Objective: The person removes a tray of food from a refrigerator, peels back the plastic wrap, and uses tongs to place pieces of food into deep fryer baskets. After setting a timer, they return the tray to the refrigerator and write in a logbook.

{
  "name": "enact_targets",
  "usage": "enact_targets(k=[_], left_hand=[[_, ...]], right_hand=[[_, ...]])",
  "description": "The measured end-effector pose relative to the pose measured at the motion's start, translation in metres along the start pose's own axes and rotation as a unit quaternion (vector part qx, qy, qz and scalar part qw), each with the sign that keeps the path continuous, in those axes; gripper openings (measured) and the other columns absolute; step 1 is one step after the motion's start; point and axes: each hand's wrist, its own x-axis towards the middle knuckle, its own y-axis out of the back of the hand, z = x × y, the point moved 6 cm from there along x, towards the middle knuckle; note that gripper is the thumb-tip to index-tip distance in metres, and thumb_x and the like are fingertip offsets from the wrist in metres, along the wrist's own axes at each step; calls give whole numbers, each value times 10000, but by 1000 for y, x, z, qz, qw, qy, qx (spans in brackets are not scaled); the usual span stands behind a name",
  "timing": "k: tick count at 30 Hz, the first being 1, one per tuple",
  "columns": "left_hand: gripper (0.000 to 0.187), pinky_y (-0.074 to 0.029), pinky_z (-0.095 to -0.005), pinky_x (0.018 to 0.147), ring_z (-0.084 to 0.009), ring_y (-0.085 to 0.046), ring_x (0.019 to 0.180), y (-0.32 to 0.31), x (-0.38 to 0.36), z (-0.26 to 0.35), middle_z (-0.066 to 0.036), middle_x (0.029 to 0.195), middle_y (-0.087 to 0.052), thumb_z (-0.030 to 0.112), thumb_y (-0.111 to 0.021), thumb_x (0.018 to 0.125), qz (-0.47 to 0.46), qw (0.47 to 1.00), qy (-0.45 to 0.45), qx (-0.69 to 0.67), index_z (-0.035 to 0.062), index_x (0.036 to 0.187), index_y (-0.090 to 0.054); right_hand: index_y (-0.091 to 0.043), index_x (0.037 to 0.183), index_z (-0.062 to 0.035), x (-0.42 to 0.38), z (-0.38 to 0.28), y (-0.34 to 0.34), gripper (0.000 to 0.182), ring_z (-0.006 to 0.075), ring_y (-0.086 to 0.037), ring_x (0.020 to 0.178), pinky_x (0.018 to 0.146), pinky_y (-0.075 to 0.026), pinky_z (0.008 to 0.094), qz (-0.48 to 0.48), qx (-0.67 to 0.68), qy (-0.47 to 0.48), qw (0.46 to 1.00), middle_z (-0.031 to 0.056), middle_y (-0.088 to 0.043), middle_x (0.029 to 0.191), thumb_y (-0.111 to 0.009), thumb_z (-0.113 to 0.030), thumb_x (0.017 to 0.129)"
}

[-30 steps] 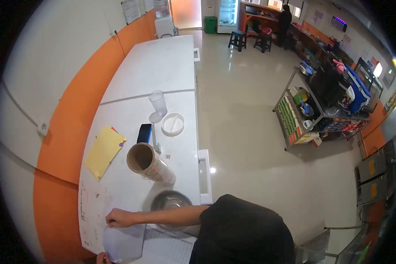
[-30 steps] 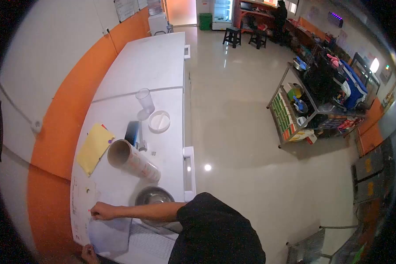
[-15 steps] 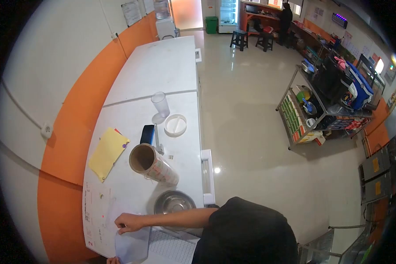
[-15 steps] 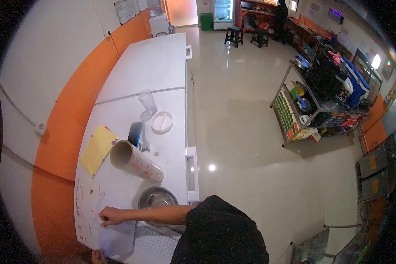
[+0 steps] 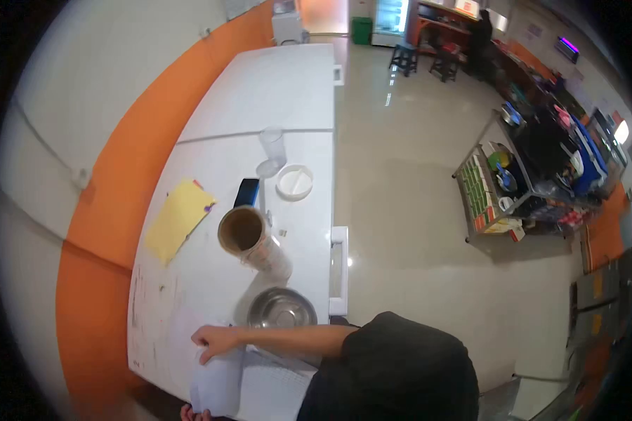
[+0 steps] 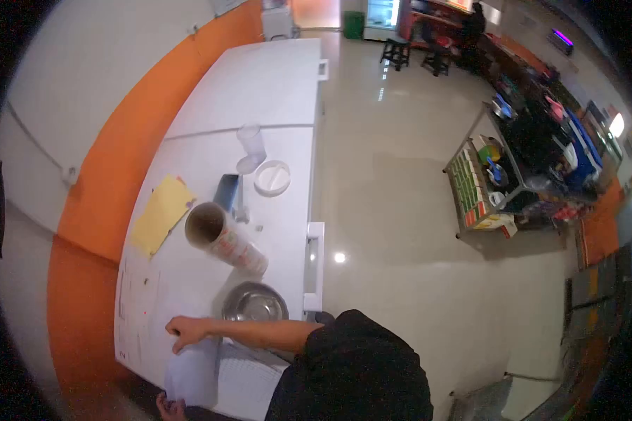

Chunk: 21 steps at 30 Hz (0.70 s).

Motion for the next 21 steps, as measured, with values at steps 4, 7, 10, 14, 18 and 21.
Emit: enact_targets(k=[4, 7, 10, 14, 18, 21], left_hand=[[197, -454, -287, 692, -196, -537, 760, -57, -24, 24, -103, 810, -531, -47, -617, 714, 186, 980, -15, -68, -53, 886, -522], [111, -427, -257, 591, -106, -488, 639, -58, -38, 14, -16, 663, -511, 12, -652, 722, 121, 984, 59, 117, -8, 749, -547], [110, -400, -245, 570, -88, -477, 630, -61, -58, 4, -10, 669, -549, 64, -672, 725, 133, 983, 78, 97, -13, 751, -597], [150, -472, -264, 661, -192, -607, 794, -76, -70, 34, -105, 896, -627, -75, -657, 647, 50, 981, 18, 188, -24, 766, -583], [187, -475, -268, 698, -198, -614, 850, -92, -90, 37, -90, 924, -628, -102, -643, 619, -5, 990, 6, 138, -17, 771, -575], [190, -469, -275, 715, -214, -613, 868, -105, -107, 9, -85, 941, -624, -106, -629, 626, -23, 991, 12, 128, -19, 785, -569]], right_hand=[[-471, 654, -32, -2, 20, -8, 429, 121, -394, 559, 497, -333, 309, -28, 47, -77, 996, 56, -429, 573, -776, -333, 631], [-546, 740, -46, -5, 30, -3, 386, 122, -431, 621, 541, -364, 309, -29, -15, -121, 992, 32, -449, 616, -753, -363, 661], [-595, 940, -79, -7, 43, -1, 413, 156, -506, 809, 702, -440, 299, -81, -30, -285, 955, 57, -529, 837, -710, -399, 705], [-599, 925, -19, 11, 28, 6, 305, 104, -528, 687, 609, -437, 234, -1, 150, -269, 951, 42, -586, 774, -670, -278, 780], [-621, 848, 4, 42, 28, 21, 251, 77, -517, 607, 538, -423, 220, 83, 46, -251, 963, 28, -588, 699, -681, -228, 777], [-644, 842, 9, 67, 45, 30, 271, 73, -504, 574, 507, -415, 229, 96, -37, -205, 973, 27, -590, 667, -702, -240, 755]])
